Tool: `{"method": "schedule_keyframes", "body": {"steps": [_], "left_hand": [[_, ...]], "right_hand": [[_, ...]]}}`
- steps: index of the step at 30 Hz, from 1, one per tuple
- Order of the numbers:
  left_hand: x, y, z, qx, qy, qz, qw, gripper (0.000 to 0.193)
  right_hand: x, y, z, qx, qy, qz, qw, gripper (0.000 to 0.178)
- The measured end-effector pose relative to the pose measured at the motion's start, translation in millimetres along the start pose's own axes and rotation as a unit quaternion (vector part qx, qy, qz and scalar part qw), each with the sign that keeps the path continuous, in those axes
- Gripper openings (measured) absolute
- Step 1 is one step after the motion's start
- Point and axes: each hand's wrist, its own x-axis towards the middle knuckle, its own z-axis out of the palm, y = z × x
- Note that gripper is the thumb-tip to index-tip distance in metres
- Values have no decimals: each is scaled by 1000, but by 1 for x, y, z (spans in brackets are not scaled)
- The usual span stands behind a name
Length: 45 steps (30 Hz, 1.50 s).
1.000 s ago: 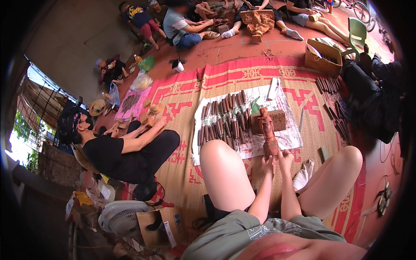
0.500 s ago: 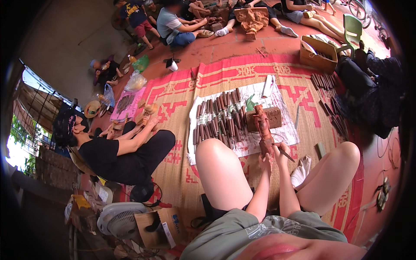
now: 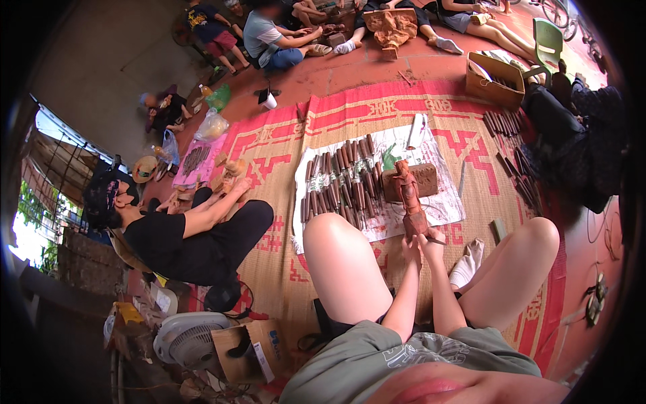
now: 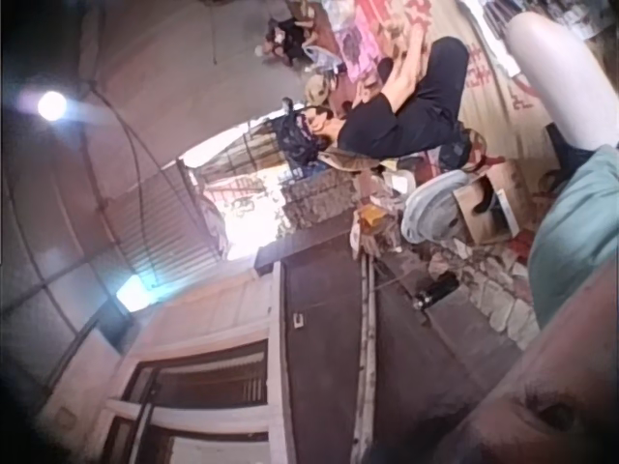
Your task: The person sits on a mat and carves a small wooden figurine using a chisel. They hold the figurine in their left hand and use the chisel in their right hand to shape the wood, occasionally rotating the object to access different sides.
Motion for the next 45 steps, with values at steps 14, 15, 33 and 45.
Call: {"method": "schedule_keyframes", "body": {"steps": [14,15,33,45], "left_hand": [[4,8,9,-41,-20,-32,998,63],[2,15,10,-35,-24,-47,998,63],[-8,21,19,-13,-33,-121,992,61],[2,41,25,349,33,156,923,73]], "right_hand": [[6,36,13,109,36,49,992,12],[8,34,12,117,45,51,991,11],[19,13,-11,144,132,-12,981,10],[29,36,-19,156,135,48,977,14]]}}
